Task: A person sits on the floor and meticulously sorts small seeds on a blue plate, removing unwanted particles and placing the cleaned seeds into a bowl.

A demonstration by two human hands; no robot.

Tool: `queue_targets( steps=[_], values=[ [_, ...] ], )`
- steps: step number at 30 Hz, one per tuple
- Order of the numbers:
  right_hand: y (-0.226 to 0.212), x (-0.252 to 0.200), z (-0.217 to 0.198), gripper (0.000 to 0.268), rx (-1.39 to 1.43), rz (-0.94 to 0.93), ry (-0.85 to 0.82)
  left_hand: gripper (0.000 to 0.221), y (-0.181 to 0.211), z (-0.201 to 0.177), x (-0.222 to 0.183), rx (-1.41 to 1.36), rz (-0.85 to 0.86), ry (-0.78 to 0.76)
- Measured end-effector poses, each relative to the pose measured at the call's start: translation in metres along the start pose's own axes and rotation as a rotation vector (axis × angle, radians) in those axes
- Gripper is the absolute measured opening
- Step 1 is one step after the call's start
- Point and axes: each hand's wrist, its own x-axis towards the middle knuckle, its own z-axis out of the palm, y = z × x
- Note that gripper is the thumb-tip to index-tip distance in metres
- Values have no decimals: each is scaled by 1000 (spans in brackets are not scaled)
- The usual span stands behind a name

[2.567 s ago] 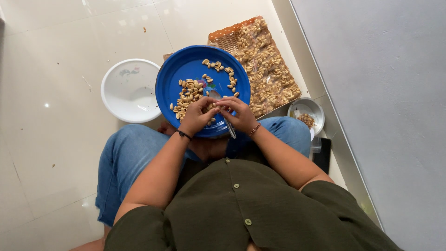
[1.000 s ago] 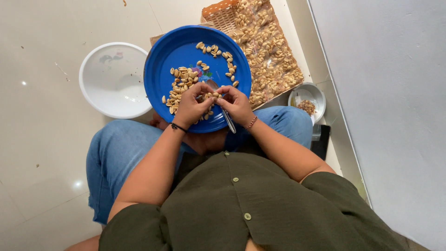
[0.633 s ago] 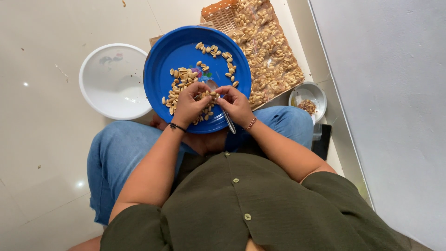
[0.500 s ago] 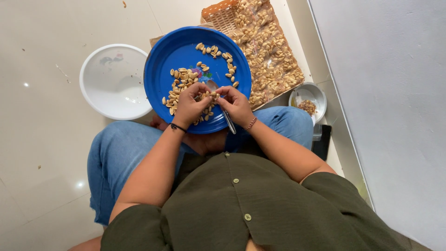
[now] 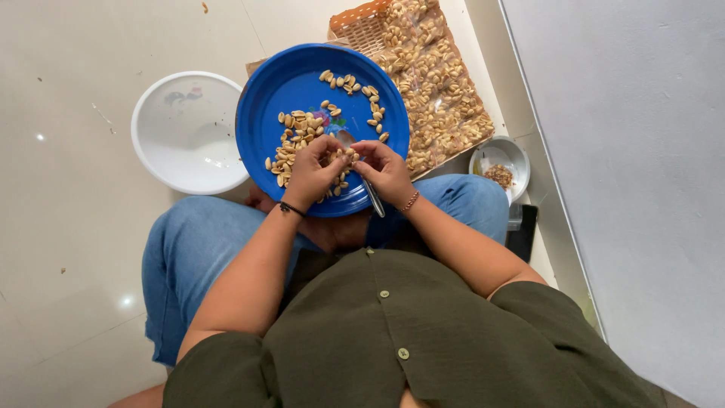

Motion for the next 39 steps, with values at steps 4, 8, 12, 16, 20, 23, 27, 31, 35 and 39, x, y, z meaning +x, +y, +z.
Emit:
queue_targets(
  steps=[4, 8, 12, 16, 20, 23, 27, 31, 35, 39],
  values=[
    [2, 1, -2, 33, 13, 1, -10, 14, 12, 1, -2, 4, -5, 8],
    [-2, 2, -1, 28, 13, 1, -20, 16, 7, -1, -1, 21, -8, -7],
    [-8, 1, -2, 27, -13, -5, -16, 14, 11, 0, -2, -1, -30, 5],
    [-12, 0, 2, 25, -14, -17, -6, 12, 8, -1, -1, 4, -23, 8],
    [-10, 0, -1, 18, -53, -19, 3, 8, 7, -1, -1, 33, -18, 9],
    [1, -1, -1, 15, -65, -6, 14, 7, 6, -1, -1, 41, -4, 2],
    [12, 2, -6, 15, -21, 10, -19, 13, -1, -2, -2, 29, 16, -29],
    [16, 3, -11, 15, -1, 15, -10, 26, -3, -1, -2, -19, 13, -77],
    [10, 5, -8, 20, 13, 20, -11, 14, -1, 0, -2, 18, 37, -51],
    [4, 3, -11, 56, 85, -27, -57, 6, -8, 0, 2, 43, 63, 21]
  ],
)
